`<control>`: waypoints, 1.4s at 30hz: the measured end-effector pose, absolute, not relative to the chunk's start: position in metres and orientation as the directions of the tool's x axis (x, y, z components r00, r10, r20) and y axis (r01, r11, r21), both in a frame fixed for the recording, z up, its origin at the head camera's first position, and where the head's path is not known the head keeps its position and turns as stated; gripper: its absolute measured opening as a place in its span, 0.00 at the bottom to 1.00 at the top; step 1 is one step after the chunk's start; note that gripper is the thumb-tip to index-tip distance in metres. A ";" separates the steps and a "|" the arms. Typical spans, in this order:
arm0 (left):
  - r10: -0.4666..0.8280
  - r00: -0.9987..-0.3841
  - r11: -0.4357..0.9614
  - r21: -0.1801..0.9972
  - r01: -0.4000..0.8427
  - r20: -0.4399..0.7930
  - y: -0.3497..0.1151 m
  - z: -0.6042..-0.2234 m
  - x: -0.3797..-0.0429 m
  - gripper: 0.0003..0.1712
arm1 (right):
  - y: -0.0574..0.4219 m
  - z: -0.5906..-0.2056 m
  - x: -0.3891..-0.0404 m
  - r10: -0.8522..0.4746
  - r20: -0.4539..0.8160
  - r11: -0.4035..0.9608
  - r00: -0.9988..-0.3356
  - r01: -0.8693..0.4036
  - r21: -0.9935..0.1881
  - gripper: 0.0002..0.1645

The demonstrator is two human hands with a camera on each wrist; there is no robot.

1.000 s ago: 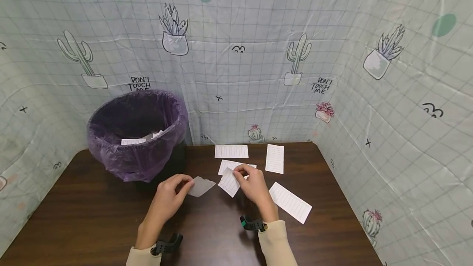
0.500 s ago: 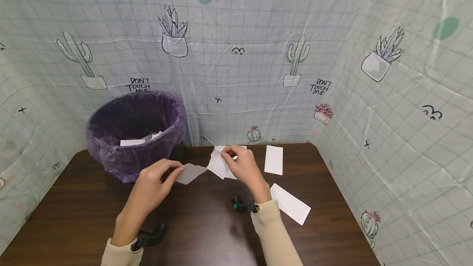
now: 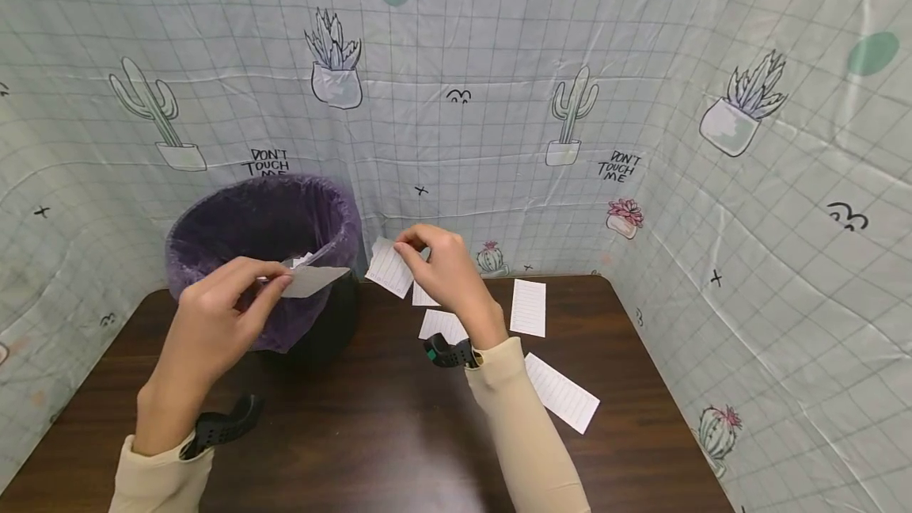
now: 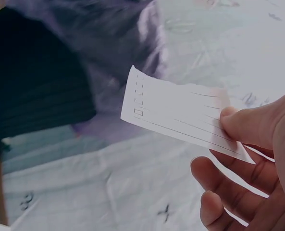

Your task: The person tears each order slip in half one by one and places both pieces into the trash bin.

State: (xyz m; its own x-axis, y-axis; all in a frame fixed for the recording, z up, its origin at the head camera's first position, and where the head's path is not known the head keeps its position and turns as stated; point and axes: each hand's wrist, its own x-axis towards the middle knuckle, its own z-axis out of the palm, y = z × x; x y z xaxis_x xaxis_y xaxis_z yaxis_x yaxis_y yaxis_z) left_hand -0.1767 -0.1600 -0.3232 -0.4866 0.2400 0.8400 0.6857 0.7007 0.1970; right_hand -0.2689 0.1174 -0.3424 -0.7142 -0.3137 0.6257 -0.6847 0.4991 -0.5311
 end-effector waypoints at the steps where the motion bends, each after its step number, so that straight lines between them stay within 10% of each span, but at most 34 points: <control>1: 0.235 -0.485 0.709 0.193 0.678 0.842 -0.163 -0.320 -0.177 0.10 | 0.114 -0.337 -0.269 -0.315 0.629 0.494 -0.710 -0.689 -0.530 0.06; 28: 0.004 -0.507 0.816 0.290 0.500 0.862 -0.213 -0.302 -0.203 0.06 | 0.042 -0.264 -0.268 -0.440 0.719 0.394 -0.538 -0.835 -0.384 0.06; 42: 0.006 -0.661 0.865 0.327 0.380 0.751 -0.219 -0.308 -0.213 0.08 | 0.024 -0.255 -0.282 -0.441 0.722 0.407 -0.533 -0.836 -0.369 0.07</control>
